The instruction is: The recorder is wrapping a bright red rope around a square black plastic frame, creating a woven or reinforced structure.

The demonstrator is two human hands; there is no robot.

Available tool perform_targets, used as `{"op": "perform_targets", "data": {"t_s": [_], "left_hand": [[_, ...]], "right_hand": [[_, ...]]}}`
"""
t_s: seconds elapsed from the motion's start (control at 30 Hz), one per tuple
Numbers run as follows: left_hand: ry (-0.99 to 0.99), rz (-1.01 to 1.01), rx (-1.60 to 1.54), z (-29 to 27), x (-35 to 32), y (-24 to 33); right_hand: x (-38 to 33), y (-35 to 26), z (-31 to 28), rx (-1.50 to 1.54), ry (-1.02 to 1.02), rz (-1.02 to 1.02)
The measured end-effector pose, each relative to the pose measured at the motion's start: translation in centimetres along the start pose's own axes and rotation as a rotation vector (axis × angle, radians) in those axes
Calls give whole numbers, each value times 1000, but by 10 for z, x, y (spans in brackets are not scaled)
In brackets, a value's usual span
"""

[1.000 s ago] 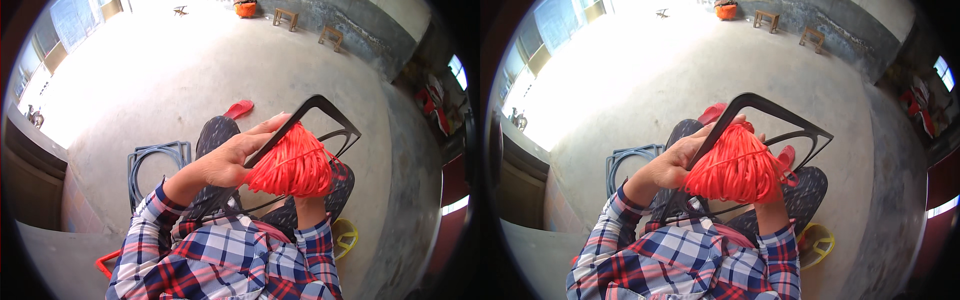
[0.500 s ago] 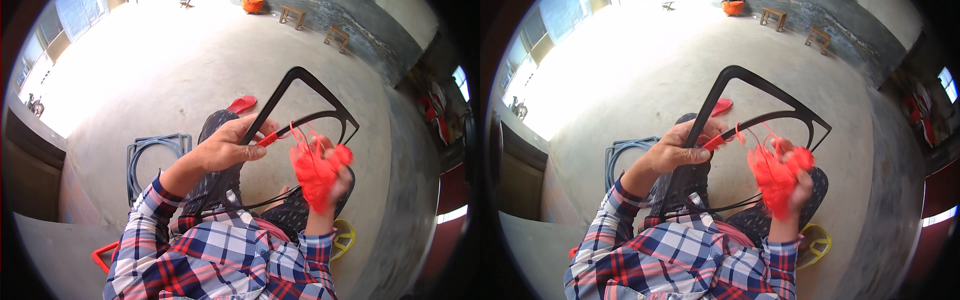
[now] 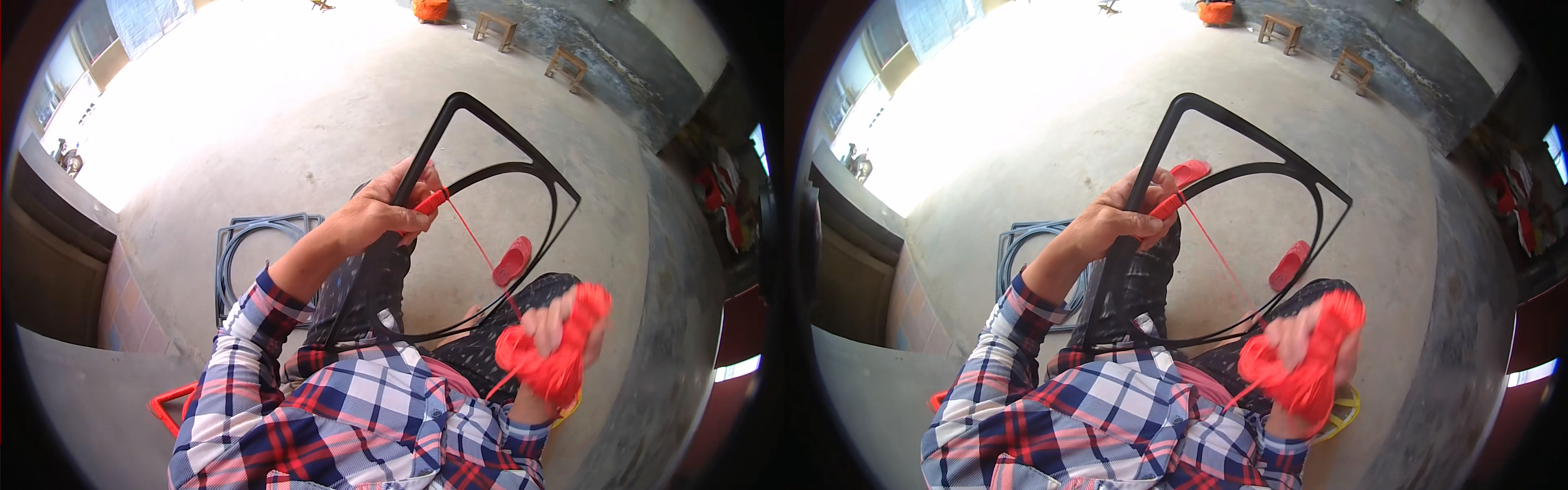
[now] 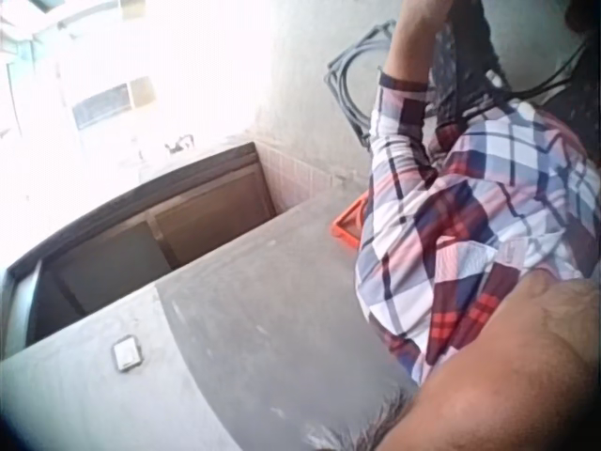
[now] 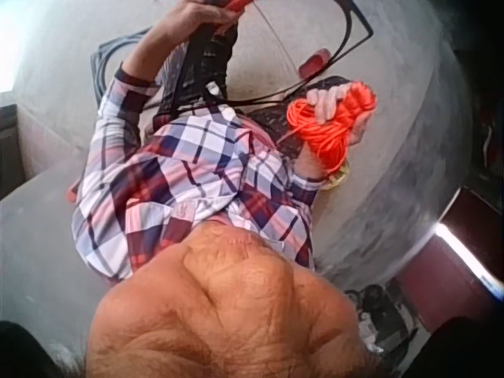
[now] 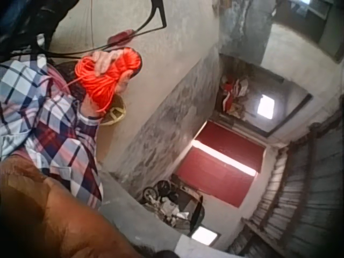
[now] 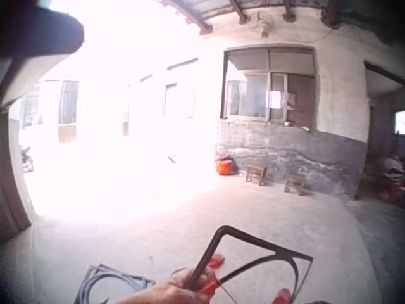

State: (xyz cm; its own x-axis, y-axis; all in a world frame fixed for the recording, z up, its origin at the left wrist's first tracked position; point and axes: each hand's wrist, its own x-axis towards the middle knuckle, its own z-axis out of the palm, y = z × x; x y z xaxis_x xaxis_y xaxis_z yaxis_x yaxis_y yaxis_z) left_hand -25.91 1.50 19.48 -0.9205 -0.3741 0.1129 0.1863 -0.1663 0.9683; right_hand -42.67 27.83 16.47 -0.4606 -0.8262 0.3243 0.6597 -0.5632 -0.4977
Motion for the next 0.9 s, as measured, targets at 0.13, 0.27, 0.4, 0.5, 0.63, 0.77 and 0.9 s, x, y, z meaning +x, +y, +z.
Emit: {"op": "perform_targets", "data": {"t_s": [0.13, 0.27, 0.4, 0.5, 0.63, 0.77, 0.9], "left_hand": [[-1, 52, -29, 7, 0, 0], [-26, 84, 53, 5, -3, -6], [9, 23, -59, 2, -3, -4], [72, -17, -29, 3, -5, -1], [42, -28, 80, 10, -4, 0], [9, -7, 241, 32, -5, 10], [-33, 491, 787, 46, -3, 11]], "right_hand": [[29, -6, -44, 125, 391, 45], [38, -12, -42, 264, 222, 91], [27, -26, -44, 136, -60, 60], [22, -17, -41, -8, 168, 11], [36, -3, -31, 150, 408, -29], [52, 3, 22, -325, 65, 174], [86, 8, 40, -574, -29, 172]]}}
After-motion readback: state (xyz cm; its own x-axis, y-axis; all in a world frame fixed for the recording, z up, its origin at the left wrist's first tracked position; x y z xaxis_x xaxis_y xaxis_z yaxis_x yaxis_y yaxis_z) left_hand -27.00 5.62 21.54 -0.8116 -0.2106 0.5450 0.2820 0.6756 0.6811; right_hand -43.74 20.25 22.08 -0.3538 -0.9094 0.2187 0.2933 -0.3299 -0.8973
